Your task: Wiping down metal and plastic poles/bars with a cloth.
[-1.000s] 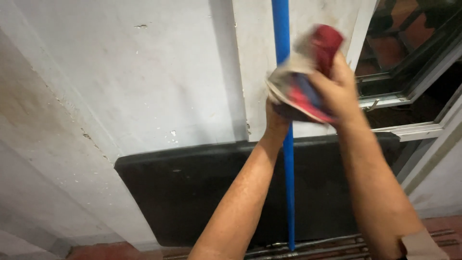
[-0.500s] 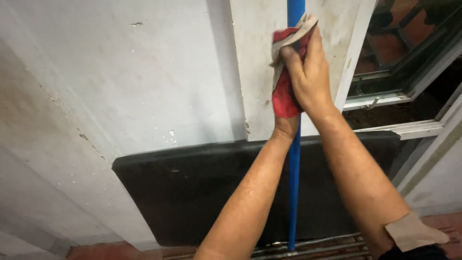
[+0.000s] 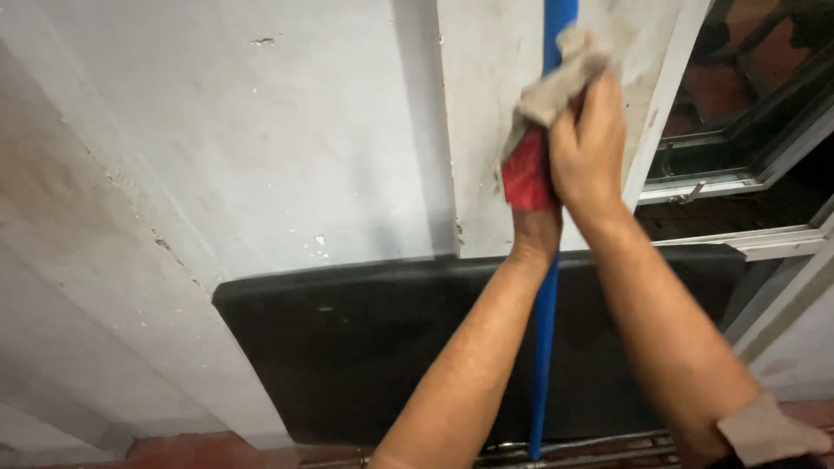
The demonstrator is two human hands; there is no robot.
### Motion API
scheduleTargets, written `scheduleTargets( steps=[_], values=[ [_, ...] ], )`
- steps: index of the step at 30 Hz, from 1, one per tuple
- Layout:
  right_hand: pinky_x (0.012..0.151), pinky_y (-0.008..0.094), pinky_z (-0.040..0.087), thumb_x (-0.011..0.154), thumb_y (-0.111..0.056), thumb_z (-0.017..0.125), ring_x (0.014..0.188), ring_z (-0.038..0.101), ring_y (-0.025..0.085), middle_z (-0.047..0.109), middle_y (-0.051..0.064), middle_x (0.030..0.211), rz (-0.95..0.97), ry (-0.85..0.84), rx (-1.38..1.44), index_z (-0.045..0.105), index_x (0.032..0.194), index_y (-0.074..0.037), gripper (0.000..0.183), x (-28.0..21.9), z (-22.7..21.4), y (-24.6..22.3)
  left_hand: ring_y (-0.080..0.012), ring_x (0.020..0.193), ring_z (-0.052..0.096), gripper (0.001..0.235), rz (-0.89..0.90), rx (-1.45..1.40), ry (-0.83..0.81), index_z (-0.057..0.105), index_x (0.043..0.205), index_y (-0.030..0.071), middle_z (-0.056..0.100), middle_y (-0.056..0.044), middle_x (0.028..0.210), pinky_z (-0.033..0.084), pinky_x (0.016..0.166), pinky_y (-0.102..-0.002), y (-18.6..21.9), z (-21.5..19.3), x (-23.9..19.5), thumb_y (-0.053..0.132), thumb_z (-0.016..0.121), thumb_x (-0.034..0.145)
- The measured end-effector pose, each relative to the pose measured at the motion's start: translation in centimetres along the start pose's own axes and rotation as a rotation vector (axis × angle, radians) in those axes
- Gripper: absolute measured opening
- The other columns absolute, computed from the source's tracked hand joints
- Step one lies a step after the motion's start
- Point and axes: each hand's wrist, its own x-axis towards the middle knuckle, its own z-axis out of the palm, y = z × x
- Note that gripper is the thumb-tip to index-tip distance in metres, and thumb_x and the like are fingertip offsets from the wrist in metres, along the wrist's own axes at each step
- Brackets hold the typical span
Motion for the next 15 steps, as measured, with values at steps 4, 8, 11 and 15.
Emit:
scheduleTargets(
  steps=[4,8,11,15],
  values=[
    [0.097,0.042,0.055,0.11,0.0,0.053,0.112,0.069,0.034,0.066,0.02,0.121,-0.044,0.07,-0.045,0.046,0.137,0.002,0.029,3.3,0.1,2.9,-0.0108,0.081,0.053,0.033,-0.097,0.204,-0.007,0.057,0.134,0.002,0.06,-0.001,0.098,0.046,0.07,-0.03,-3.7,-1.2,-1.3,0.027,0.048,0.115],
    [0.098,0.036,0.056,0.113,-0.007,0.064,0.111,0.072,0.026,0.07,0.016,0.119,0.05,0.039,-0.066,0.051,0.129,0.001,0.021,1.1,0.0,6.6,-0.008,0.069,0.048,0.029,-0.21,-0.014,0.081,0.058,0.127,0.003,0.056,0.0,0.089,0.04,0.059,-0.026,-4.7,-0.9,-0.3,0.028,0.05,0.115],
    [0.099,0.035,0.055,0.105,-0.009,0.068,0.111,0.069,0.026,0.069,0.016,0.12,0.123,-0.018,-0.015,0.053,0.129,0.001,0.03,-2.2,-0.6,6.9,-0.0113,0.09,0.053,0.031,0.027,0.067,0.0,0.06,0.131,0.001,0.06,-0.005,0.109,0.043,0.079,-0.029,-6.7,-2.3,-0.4,0.028,0.051,0.118],
    [0.094,0.034,0.055,0.101,-0.015,0.072,0.108,0.067,0.02,0.069,0.014,0.116,0.252,-0.047,0.008,0.054,0.128,0.002,0.036,-1.6,-0.9,5.1,-0.0285,0.105,0.061,0.045,0.432,0.542,-0.072,0.058,0.13,-0.003,0.065,-0.022,0.118,0.05,0.091,-0.04,-3.3,-1.0,0.2,0.04,0.044,0.127]
  ],
)
